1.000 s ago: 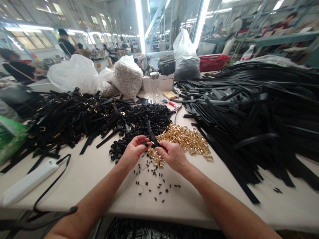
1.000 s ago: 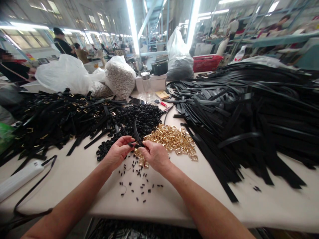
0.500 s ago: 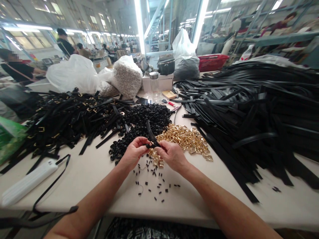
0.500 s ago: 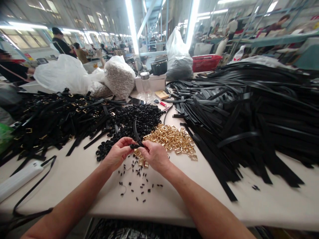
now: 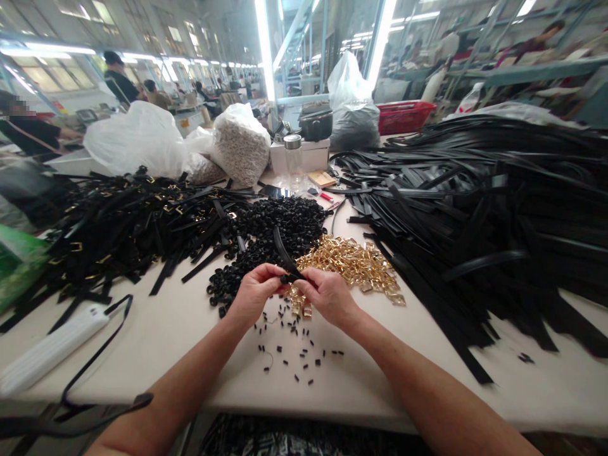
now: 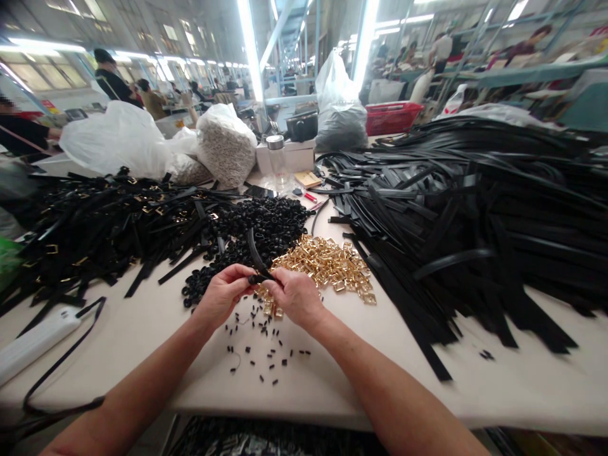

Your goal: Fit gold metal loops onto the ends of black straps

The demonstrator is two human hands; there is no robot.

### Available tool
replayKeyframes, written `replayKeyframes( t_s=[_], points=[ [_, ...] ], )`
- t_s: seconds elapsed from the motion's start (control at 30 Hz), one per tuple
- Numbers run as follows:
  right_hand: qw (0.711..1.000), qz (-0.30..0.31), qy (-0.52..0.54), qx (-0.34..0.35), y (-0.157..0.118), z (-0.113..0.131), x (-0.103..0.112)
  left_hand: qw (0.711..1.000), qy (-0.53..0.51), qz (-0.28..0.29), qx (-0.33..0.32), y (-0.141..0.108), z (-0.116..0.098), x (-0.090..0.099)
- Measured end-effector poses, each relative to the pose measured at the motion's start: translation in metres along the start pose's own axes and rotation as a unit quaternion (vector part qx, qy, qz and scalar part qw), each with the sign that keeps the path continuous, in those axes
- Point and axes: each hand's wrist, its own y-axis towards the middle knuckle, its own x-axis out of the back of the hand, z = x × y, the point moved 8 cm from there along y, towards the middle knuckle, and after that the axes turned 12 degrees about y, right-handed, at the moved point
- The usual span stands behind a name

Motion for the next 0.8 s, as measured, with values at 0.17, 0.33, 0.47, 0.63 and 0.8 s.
replayKeyframes(
  t_s=[0.17,0.33,0.47,0.63,0.8],
  points=[
    [1.0,0.02,0.018,0.002,-0.0001,-0.002,-0.004,1.0,-0.006,0.003,0.012,0.0009,0.0022,0.0002],
    [0.999,0.047,0.014,0.006,-0.0001,0.0002,-0.0069,0.999,0.029,0.016,-0.004,0.0025,0.0011,0.0008],
    [0.997,0.071,-0.016,-0.005,0.0006,0.0027,-0.0081,0.996,0.083,0.03,-0.028,0.0026,-0.0034,-0.0003],
    [0.995,0.07,-0.069,-0.018,0.0028,-0.0004,-0.006,0.99,0.126,0.05,-0.035,0.0009,-0.0027,-0.002],
    [0.995,0.04,-0.09,-0.021,0.0028,-0.0004,-0.0002,0.986,0.142,0.087,-0.031,0.0007,0.0017,-0.004]
  ],
)
